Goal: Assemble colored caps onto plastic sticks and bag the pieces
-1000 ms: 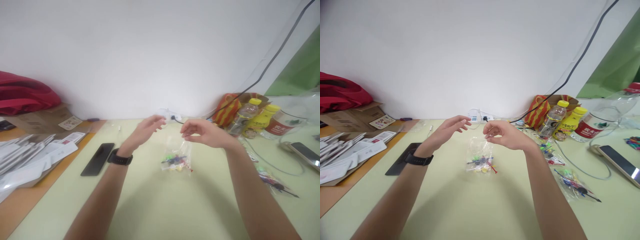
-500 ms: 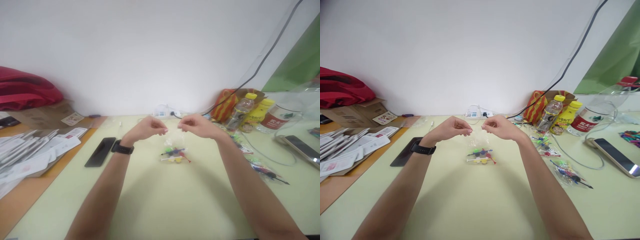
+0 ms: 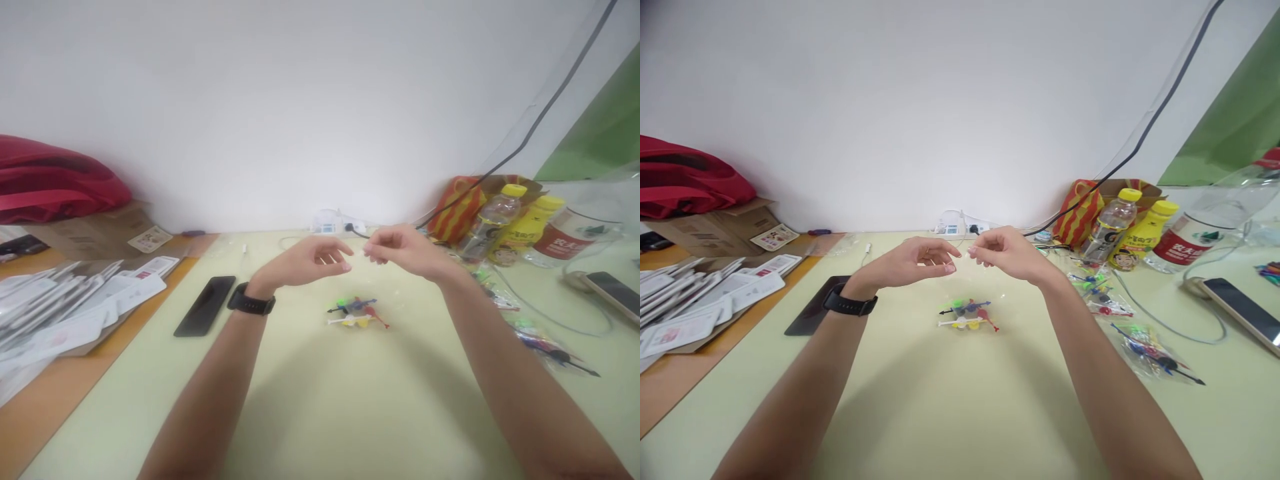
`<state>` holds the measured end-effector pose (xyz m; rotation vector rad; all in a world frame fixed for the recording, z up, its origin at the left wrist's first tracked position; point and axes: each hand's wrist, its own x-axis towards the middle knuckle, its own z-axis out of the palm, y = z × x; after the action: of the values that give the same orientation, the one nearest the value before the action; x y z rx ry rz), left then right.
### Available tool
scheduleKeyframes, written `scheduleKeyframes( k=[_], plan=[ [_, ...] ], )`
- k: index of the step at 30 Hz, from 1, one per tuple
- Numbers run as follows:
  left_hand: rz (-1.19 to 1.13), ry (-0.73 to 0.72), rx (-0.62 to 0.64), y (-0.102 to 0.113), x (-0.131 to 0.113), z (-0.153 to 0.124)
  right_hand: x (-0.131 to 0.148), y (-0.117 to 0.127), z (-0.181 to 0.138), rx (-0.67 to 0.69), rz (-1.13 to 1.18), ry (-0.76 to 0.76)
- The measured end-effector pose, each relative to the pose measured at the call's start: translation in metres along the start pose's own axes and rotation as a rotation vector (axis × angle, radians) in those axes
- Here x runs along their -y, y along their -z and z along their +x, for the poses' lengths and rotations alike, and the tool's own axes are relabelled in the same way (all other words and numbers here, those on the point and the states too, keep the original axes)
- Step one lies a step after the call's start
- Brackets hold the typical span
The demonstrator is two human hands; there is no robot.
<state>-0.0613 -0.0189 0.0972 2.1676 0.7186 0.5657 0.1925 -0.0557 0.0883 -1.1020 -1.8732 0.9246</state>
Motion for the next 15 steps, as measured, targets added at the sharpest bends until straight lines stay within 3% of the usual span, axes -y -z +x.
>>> scheduleKeyframes(
  k=[3, 5, 10, 13, 15],
  plan=[
    [-0.001, 0.007, 0.048, -0.006, -0.001, 0.003, 0.003, -0.009, 0.001, 0.050, -0.030, 0.017],
    [-0.034, 0.025, 0.004, -0.007, 0.004, 0.006, 0.002, -0.012, 0.003, -0.007, -0.072, 0.042],
    [-0.109, 0.081, -0.416, 0.002, 0.025, 0.013, -0.005, -0.007, 0.009, -0.403, -0.230, 0.082],
    [-0.192, 0.095, -0.630, 0.007, 0.031, 0.015, -0.008, -0.003, 0.009, -0.429, -0.149, 0.018],
    [-0.273, 0.072, -0.667, 0.008, 0.031, 0.015, -0.011, -0.003, 0.009, -0.394, -0.068, -0.037]
  ],
)
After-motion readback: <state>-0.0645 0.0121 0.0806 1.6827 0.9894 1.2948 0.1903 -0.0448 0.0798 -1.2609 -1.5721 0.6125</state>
